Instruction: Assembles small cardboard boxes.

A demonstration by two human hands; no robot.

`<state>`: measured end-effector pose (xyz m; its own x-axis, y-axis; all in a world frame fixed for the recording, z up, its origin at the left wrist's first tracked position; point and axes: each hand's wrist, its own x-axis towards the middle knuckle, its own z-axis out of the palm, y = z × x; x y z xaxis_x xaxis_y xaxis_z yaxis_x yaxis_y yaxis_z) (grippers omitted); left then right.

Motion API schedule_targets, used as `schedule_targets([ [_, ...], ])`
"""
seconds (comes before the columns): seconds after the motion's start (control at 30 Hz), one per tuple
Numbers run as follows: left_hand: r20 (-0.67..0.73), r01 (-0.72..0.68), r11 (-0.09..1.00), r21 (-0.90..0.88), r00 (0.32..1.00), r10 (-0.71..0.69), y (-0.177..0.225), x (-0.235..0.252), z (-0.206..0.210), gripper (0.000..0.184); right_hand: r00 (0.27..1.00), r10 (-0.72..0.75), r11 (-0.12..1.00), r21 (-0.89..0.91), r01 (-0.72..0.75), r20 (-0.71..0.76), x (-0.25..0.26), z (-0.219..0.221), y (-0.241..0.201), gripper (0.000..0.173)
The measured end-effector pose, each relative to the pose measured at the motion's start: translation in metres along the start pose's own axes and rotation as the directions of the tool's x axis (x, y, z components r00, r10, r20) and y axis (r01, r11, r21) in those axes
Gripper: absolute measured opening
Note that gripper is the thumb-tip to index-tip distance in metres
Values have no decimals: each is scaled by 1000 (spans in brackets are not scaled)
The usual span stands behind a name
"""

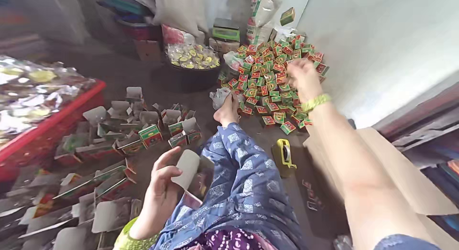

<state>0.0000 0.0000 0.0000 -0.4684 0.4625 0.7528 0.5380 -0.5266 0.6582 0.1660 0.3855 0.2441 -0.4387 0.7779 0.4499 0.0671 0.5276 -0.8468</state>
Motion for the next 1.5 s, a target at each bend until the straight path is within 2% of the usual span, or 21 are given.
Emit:
schedule_targets([
  [0.1,97,192,929,-317,981,-170,-8,-10,31,19,954,108,963,-269,-31,279,-76,12,52,53],
  [0.17,178,353,846,-400,935,-306,-14,-22,52,18,892,152,919,-392,31,426,-123,8,95,48],
  [0.23,308,492,755,-434,869,-389,-20,-33,72,18,856,191,880,-470,68,480,-167,-4,127,42],
  [0.33,471,667,640,-381,736,-486,-27,-49,97,24,862,299,854,-518,-51,409,-215,-33,167,35],
  [0.4,529,748,603,-276,642,-555,-28,-58,109,34,861,430,806,-546,-229,273,-234,-60,187,32],
  [0.43,557,750,617,-238,626,-546,-29,-63,109,45,850,492,768,-553,-321,189,-242,-73,195,31],
  [0.5,587,700,677,-228,653,-478,-28,-71,105,86,819,573,688,-558,-463,27,-253,-104,212,30],
  [0.53,613,637,739,-219,679,-404,-28,-74,101,99,793,608,644,-565,-516,-33,-260,-119,221,32],
  [0.57,644,546,811,-211,702,-305,-32,-76,95,104,761,644,590,-581,-560,-79,-267,-135,230,34],
  [0.63,676,396,905,-158,711,-193,-39,-80,90,108,679,720,460,-632,-624,-146,-280,-160,247,37],
  [0.7,671,374,927,-25,694,-262,-37,-85,91,111,609,773,340,-694,-635,-179,-286,-173,260,37],
  [0.8,622,470,880,60,672,-402,-31,-82,98,91,569,797,206,-795,-571,-202,-298,-171,280,42],
  [0.9,576,568,822,-26,681,-452,-26,-72,111,89,489,846,67,-868,-491,-211,-308,-164,300,47],
  [0.97,547,589,799,-122,711,-441,-27,-63,123,87,434,874,46,-851,-523,-219,-314,-158,307,49],
  [1.03,530,567,809,-156,739,-416,-31,-53,134,85,382,888,19,-809,-587,-256,-321,-151,310,61],
  [1.1,499,539,833,-127,760,-416,-36,-49,144,80,400,862,25,-763,-646,-310,-328,-142,310,60],
  [1.17,467,532,839,-115,774,-427,-43,-53,149,78,490,806,102,-738,-668,-332,-337,-135,312,52],
  [1.23,470,546,832,-100,763,-445,-51,-61,148,76,554,757,163,-721,-674,-347,-342,-130,310,52],
  [1.3,475,583,808,-81,735,-483,-56,-65,144,77,579,736,177,-727,-663,-349,-344,-129,309,58],
  [1.4,445,609,789,-87,732,-516,-57,-63,139,77,596,753,174,-790,-588,-278,-339,-126,305,59],
  [1.5,432,618,779,-109,735,-523,-58,-64,137,76,677,715,321,-779,-538,-172,-323,-116,294,60],
])
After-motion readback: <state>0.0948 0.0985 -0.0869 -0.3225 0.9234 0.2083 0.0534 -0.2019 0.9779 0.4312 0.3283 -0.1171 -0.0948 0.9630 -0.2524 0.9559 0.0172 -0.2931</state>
